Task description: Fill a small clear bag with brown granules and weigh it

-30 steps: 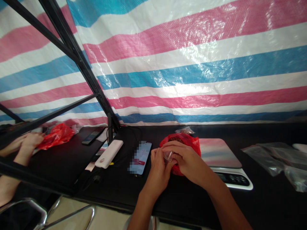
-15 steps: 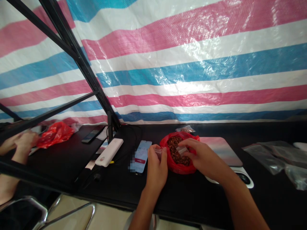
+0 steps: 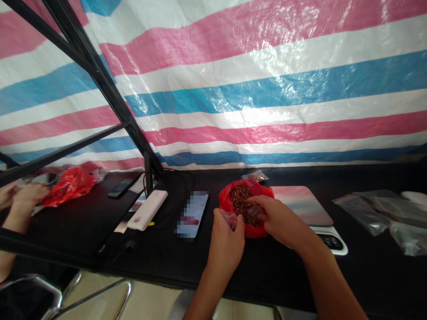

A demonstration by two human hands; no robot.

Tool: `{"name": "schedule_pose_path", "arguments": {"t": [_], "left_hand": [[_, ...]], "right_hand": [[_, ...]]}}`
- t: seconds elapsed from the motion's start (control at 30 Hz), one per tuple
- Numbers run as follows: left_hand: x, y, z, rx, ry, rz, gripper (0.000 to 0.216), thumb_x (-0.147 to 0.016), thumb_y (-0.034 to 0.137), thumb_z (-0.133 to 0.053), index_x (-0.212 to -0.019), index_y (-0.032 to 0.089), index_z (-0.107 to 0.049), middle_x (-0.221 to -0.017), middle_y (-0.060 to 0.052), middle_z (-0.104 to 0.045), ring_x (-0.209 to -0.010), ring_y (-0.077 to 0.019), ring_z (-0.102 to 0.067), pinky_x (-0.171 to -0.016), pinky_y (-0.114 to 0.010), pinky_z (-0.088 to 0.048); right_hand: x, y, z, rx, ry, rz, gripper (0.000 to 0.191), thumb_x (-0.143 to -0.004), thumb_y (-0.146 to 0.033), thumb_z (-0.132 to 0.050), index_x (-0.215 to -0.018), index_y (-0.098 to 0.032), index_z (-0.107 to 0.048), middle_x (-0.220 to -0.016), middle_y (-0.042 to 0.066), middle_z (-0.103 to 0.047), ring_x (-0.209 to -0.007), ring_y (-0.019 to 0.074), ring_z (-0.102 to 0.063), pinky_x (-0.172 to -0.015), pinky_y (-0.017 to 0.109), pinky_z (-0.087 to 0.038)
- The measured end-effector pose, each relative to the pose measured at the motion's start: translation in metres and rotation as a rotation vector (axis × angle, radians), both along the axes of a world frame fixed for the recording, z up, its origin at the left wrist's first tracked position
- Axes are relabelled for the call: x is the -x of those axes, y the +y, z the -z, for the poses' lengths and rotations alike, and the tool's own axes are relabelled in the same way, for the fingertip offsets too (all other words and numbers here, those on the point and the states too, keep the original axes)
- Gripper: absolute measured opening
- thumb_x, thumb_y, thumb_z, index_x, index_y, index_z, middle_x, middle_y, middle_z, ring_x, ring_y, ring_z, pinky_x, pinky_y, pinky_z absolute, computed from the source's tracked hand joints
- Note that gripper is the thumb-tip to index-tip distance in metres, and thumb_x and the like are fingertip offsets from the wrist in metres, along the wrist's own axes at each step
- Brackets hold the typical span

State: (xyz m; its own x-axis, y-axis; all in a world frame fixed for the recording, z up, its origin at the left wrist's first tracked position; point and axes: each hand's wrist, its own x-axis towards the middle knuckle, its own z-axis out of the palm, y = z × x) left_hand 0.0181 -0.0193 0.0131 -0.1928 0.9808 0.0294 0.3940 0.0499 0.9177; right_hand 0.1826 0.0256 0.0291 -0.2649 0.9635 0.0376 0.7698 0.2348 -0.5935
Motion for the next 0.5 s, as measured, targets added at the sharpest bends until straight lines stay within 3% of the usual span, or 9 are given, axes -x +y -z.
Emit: {"name": "schedule_pose_path", "arguments": {"t": [0.1, 0.3, 0.5], "left_hand": [[0.002, 0.003, 0.005, -0.013, -0.061, 0.022, 0.017, -0.091, 0.024, -0.062, -0.091, 0.023, -0.044, -0.091, -0.006, -0.064, -0.084, -0.0213, -0.064, -0.075, -0.032, -0.048], [0.006, 0.005, 0.012, 0.052, -0.234, 0.083, 0.016, -0.093, 0.027, -0.061, -0.094, 0.022, -0.045, -0.086, -0.002, -0.065, -0.078, -0.0183, -0.065, -0.074, -0.031, -0.050], [0.010, 0.006, 0.011, 0.007, -0.165, 0.067, 0.013, -0.092, 0.026, -0.059, -0.090, 0.022, -0.046, -0.081, 0.000, -0.061, -0.076, -0.0169, -0.062, -0.073, -0.029, -0.047]], "right_hand": [[0.003, 0.001, 0.004, -0.006, -0.022, -0.015, 0.062, -0.077, 0.005, -0.049, -0.134, -0.013, -0.066, -0.133, 0.014, -0.068, -0.116, 0.0252, -0.066, -0.102, 0.037, -0.048], [0.016, 0.002, -0.004, -0.116, -0.203, 0.004, 0.037, -0.082, -0.006, -0.060, -0.114, -0.017, -0.077, -0.114, 0.012, -0.075, -0.110, 0.0315, -0.060, -0.098, 0.043, -0.043], [0.021, 0.003, -0.002, -0.100, -0.190, 0.029, 0.036, -0.083, -0.008, -0.061, -0.115, -0.018, -0.075, -0.116, 0.010, -0.076, -0.111, 0.0326, -0.057, -0.101, 0.048, -0.036]]}}
